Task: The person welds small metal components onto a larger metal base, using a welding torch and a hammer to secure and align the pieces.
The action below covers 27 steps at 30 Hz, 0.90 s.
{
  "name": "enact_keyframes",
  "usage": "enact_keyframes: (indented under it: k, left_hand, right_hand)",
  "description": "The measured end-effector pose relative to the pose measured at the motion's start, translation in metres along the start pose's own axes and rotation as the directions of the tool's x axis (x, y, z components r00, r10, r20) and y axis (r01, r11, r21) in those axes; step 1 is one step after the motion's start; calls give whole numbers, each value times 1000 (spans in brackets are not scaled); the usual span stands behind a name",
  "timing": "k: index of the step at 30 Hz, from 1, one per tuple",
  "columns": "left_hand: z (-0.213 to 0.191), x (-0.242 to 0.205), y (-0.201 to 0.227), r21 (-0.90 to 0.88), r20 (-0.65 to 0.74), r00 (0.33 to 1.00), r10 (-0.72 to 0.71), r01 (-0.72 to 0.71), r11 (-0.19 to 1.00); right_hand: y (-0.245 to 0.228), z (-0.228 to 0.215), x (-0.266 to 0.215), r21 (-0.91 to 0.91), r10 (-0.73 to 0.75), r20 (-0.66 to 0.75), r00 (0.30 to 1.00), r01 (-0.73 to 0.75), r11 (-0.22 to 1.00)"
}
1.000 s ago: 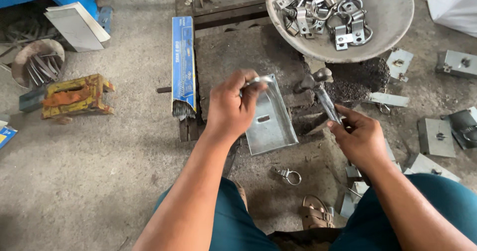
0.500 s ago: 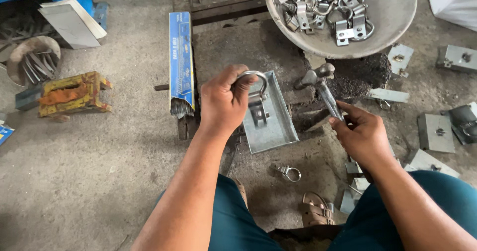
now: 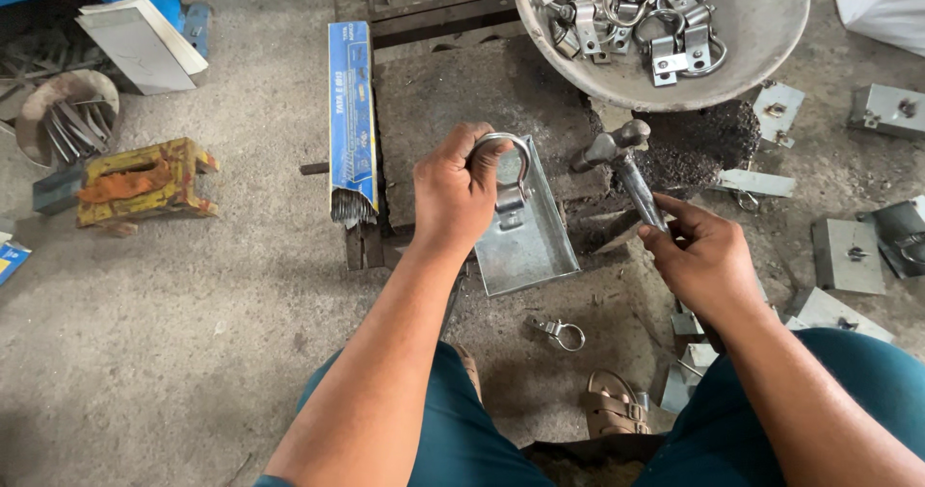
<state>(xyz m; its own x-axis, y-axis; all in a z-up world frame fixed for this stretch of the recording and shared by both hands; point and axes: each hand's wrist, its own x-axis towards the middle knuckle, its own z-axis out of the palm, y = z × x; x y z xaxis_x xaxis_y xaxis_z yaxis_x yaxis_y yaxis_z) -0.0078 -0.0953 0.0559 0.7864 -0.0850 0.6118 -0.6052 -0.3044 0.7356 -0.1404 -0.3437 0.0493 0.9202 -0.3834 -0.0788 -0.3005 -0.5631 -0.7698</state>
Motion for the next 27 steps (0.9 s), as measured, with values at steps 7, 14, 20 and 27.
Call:
enact_keyframes:
  k: [7,14,20,27]
  left_hand:
    - [6,-4,-10,16,30,1000,9,-9,1000]
    - [8,-5,-9,75,131,971,-201,193,978]
    - [10,-7,-16,114,138,979,-151,136,984]
    - [2,0,-18,469,142,941,307,-337,816]
  right_hand:
    - [-3,-1,-1,-21,8,-1,1000,-9,1000]
    - [-5,-4,0,-85,36,18,999,-34,996]
    - [-1,-1,1,-60,9,3,1000,-9,998]
    - [-9,-10,-10,-140,4,-15,1000,-6,990]
